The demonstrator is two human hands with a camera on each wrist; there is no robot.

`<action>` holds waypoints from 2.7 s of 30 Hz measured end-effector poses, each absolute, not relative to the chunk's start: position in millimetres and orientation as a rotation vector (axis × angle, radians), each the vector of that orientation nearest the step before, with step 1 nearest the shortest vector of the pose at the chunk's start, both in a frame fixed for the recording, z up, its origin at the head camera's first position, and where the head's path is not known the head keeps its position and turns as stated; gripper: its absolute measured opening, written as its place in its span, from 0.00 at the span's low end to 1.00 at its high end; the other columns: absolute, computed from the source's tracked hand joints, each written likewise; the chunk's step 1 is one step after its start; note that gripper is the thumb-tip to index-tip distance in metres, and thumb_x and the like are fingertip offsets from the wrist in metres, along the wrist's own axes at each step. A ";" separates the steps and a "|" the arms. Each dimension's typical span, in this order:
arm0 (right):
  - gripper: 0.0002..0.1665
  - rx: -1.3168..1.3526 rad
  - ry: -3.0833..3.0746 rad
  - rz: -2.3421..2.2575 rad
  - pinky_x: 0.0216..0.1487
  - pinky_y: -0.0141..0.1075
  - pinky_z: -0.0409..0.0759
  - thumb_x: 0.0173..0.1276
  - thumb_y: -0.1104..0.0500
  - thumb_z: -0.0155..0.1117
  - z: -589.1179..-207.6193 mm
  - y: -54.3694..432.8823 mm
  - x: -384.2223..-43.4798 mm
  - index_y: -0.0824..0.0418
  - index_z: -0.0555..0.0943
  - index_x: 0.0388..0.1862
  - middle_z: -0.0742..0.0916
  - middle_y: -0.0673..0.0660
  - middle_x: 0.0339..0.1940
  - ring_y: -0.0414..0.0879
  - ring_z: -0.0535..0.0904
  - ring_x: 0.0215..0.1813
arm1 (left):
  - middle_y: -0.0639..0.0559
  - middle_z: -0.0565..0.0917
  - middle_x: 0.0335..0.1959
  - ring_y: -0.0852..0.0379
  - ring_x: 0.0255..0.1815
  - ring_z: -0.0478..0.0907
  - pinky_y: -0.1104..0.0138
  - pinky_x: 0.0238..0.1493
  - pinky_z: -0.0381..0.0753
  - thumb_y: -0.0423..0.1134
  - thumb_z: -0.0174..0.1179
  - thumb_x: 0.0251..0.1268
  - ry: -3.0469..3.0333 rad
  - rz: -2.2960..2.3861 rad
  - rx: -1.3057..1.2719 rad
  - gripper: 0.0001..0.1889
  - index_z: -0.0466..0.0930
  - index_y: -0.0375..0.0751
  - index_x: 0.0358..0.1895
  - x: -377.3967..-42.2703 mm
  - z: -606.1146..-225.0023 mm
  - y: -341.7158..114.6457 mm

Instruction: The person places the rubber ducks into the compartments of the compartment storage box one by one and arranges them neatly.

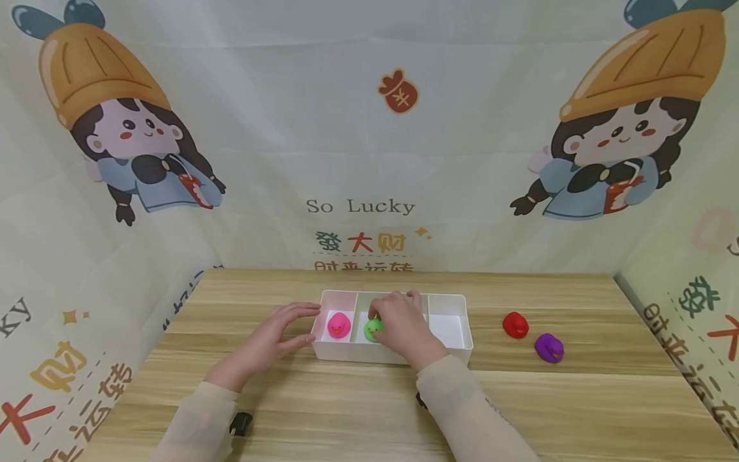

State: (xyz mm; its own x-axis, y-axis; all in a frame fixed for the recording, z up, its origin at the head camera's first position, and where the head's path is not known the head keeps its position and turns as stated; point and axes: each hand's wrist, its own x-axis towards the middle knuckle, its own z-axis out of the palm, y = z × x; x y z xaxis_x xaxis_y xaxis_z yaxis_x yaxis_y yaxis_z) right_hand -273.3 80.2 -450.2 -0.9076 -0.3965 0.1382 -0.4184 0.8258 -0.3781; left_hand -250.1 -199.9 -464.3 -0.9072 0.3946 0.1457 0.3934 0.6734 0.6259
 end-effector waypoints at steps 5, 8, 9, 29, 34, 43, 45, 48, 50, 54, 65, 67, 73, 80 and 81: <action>0.12 0.676 -2.962 0.621 0.75 0.67 0.59 0.55 0.58 0.83 -448.8 79.5 -275.6 0.52 0.86 0.35 0.88 0.45 0.34 0.48 0.79 0.49 | 0.52 0.74 0.75 0.43 0.77 0.65 0.42 0.79 0.64 0.42 0.68 0.70 2.870 1.073 0.671 0.27 0.77 0.44 0.70 -250.0 -464.0 -200.2; 0.12 0.685 -2.966 0.613 0.75 0.67 0.59 0.55 0.58 0.83 -448.5 79.5 -275.8 0.52 0.86 0.35 0.88 0.45 0.33 0.47 0.79 0.48 | 0.53 0.74 0.75 0.43 0.77 0.65 0.42 0.79 0.65 0.42 0.68 0.70 2.868 1.073 0.667 0.27 0.77 0.44 0.70 -250.1 -464.3 -200.4; 0.12 0.688 -2.966 0.611 0.75 0.67 0.59 0.55 0.58 0.83 -448.3 79.5 -275.8 0.52 0.86 0.35 0.88 0.45 0.33 0.47 0.79 0.47 | 0.53 0.74 0.75 0.43 0.77 0.65 0.42 0.79 0.65 0.42 0.68 0.69 2.868 1.074 0.667 0.27 0.77 0.44 0.70 -250.2 -464.6 -200.5; 0.11 0.775 -2.787 0.779 0.76 0.59 0.65 0.64 0.55 0.77 -457.2 92.8 -264.6 0.52 0.87 0.44 0.88 0.51 0.54 0.53 0.79 0.65 | 0.52 0.74 0.75 0.43 0.77 0.65 0.42 0.79 0.65 0.41 0.68 0.70 2.866 1.081 0.668 0.26 0.77 0.44 0.69 -249.6 -464.3 -200.7; 0.09 0.765 -2.721 0.783 0.73 0.56 0.70 0.65 0.56 0.76 -457.3 97.0 -259.4 0.53 0.87 0.42 0.89 0.50 0.51 0.52 0.81 0.63 | 0.54 0.74 0.75 0.44 0.78 0.64 0.42 0.79 0.64 0.42 0.68 0.70 2.862 1.072 0.657 0.27 0.76 0.45 0.70 -250.8 -464.8 -199.9; 0.09 0.735 -2.657 0.778 0.70 0.55 0.72 0.63 0.58 0.77 -455.1 103.8 -253.6 0.52 0.86 0.40 0.89 0.49 0.49 0.51 0.82 0.61 | 0.54 0.74 0.75 0.44 0.77 0.65 0.43 0.79 0.65 0.43 0.68 0.69 2.868 1.050 0.651 0.27 0.77 0.46 0.70 -250.9 -462.4 -199.8; 0.09 0.729 -2.647 0.773 0.70 0.56 0.72 0.63 0.59 0.77 -455.2 105.6 -252.1 0.52 0.86 0.40 0.89 0.49 0.50 0.52 0.82 0.62 | 0.54 0.74 0.75 0.44 0.77 0.65 0.43 0.79 0.65 0.43 0.68 0.69 2.869 1.046 0.648 0.27 0.77 0.46 0.70 -250.1 -461.6 -199.8; 0.09 0.703 -2.634 0.774 0.70 0.59 0.73 0.63 0.59 0.77 -455.4 108.2 -250.4 0.52 0.86 0.40 0.89 0.51 0.51 0.54 0.82 0.62 | 0.54 0.74 0.75 0.44 0.78 0.65 0.43 0.79 0.64 0.43 0.69 0.69 2.872 1.043 0.649 0.26 0.77 0.46 0.69 -250.5 -461.8 -199.9; 0.09 0.679 -2.629 0.778 0.69 0.60 0.72 0.63 0.60 0.77 -455.7 110.1 -249.1 0.52 0.86 0.40 0.89 0.53 0.53 0.55 0.82 0.63 | 0.54 0.74 0.75 0.44 0.78 0.65 0.43 0.79 0.64 0.43 0.69 0.69 2.872 1.039 0.648 0.26 0.77 0.46 0.69 -250.5 -461.4 -199.8; 0.09 0.649 -2.614 0.783 0.69 0.62 0.73 0.63 0.61 0.76 -455.9 114.2 -246.9 0.52 0.86 0.41 0.89 0.56 0.55 0.58 0.82 0.63 | 0.53 0.74 0.75 0.44 0.78 0.65 0.43 0.80 0.63 0.43 0.69 0.69 2.871 1.035 0.643 0.26 0.77 0.45 0.69 -250.3 -461.3 -199.4; 0.10 0.628 -2.547 0.794 0.66 0.60 0.75 0.62 0.63 0.77 -458.4 125.2 -244.5 0.53 0.87 0.40 0.90 0.52 0.49 0.56 0.83 0.58 | 0.55 0.73 0.75 0.45 0.79 0.64 0.43 0.80 0.63 0.42 0.69 0.69 2.864 1.039 0.619 0.26 0.77 0.47 0.70 -251.3 -462.8 -200.0; 0.10 0.628 -2.542 0.809 0.65 0.60 0.75 0.62 0.63 0.77 -458.6 126.3 -244.5 0.53 0.87 0.41 0.90 0.52 0.49 0.56 0.83 0.58 | 0.55 0.73 0.75 0.45 0.79 0.64 0.43 0.80 0.63 0.43 0.69 0.70 2.868 1.035 0.623 0.26 0.77 0.47 0.70 -251.1 -462.3 -200.2; 0.10 0.604 -2.554 0.814 0.65 0.60 0.75 0.62 0.63 0.76 -459.0 129.3 -244.5 0.53 0.87 0.41 0.89 0.52 0.48 0.56 0.83 0.58 | 0.53 0.73 0.75 0.43 0.79 0.64 0.42 0.80 0.63 0.42 0.68 0.70 2.867 1.040 0.634 0.26 0.77 0.45 0.70 -250.5 -461.4 -199.8; 0.09 0.583 -2.556 0.785 0.63 0.60 0.76 0.62 0.62 0.76 -457.4 134.7 -241.3 0.53 0.87 0.41 0.90 0.52 0.48 0.56 0.83 0.58 | 0.52 0.74 0.75 0.43 0.78 0.65 0.43 0.79 0.64 0.41 0.68 0.69 2.871 1.045 0.646 0.26 0.77 0.44 0.69 -250.9 -462.7 -199.7; 0.09 0.580 -2.554 0.785 0.63 0.61 0.76 0.62 0.62 0.76 -457.1 135.7 -241.0 0.53 0.87 0.40 0.90 0.52 0.48 0.56 0.83 0.58 | 0.52 0.74 0.75 0.43 0.78 0.65 0.43 0.79 0.64 0.41 0.68 0.69 2.870 1.048 0.648 0.26 0.77 0.44 0.69 -251.0 -462.7 -199.7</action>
State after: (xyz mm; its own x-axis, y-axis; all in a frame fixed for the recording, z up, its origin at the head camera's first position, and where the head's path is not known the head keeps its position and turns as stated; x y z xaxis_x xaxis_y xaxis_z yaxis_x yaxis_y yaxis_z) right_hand -241.0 135.7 -457.1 -0.8317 -0.2665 0.4871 -0.4942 0.7554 -0.4303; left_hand -251.0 -199.7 -462.7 -0.9136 0.3876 0.1225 0.3754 0.6887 0.6203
